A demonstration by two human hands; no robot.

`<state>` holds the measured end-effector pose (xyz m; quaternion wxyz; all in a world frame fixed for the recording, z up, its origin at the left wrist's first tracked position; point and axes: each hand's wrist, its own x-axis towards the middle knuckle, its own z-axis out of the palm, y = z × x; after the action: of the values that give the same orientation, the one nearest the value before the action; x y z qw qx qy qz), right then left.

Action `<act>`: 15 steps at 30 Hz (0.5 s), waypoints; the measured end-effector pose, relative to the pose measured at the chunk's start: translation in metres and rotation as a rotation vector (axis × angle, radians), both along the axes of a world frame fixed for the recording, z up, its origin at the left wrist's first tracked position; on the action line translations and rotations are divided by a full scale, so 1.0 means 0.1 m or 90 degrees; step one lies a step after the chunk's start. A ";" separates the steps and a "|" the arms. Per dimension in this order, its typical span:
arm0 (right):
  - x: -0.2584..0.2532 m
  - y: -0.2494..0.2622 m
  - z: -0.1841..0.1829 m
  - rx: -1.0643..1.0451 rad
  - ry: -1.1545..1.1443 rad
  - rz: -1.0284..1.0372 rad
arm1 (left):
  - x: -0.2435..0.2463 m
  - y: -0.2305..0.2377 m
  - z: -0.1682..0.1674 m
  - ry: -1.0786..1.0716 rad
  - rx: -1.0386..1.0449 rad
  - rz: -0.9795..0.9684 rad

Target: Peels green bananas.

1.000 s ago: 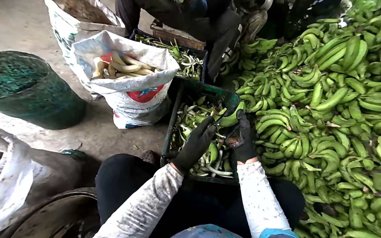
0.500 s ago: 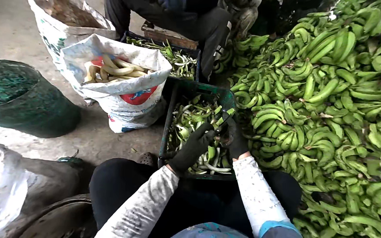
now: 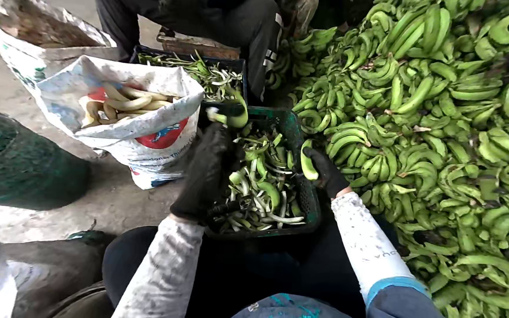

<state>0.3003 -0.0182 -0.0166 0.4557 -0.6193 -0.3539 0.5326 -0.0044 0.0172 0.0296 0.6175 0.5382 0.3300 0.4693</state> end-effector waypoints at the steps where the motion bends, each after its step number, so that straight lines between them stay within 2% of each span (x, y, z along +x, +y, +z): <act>1: -0.08 -0.01 0.03 0.020 0.034 -0.036 | 0.02 0.07 -0.18 0.124 -0.050 -0.003; 3: -0.24 0.05 0.09 0.073 0.100 -0.085 | 0.13 0.15 -0.46 0.379 -0.141 -0.021; 5: -0.38 0.19 0.17 0.152 0.148 -0.120 | 0.29 0.10 -0.51 0.463 -0.132 -0.042; 9: -0.60 0.23 0.22 0.256 0.128 -0.196 | 0.47 -0.18 -0.47 0.430 0.084 -0.064; 15: -0.78 0.27 0.25 0.356 0.140 -0.225 | 0.60 -0.47 -0.44 0.283 0.186 -0.077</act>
<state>0.2222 0.0087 0.0089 0.7282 -0.4613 -0.3221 0.3913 0.0559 -0.0299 -0.0145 0.4727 0.7299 0.3537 0.3444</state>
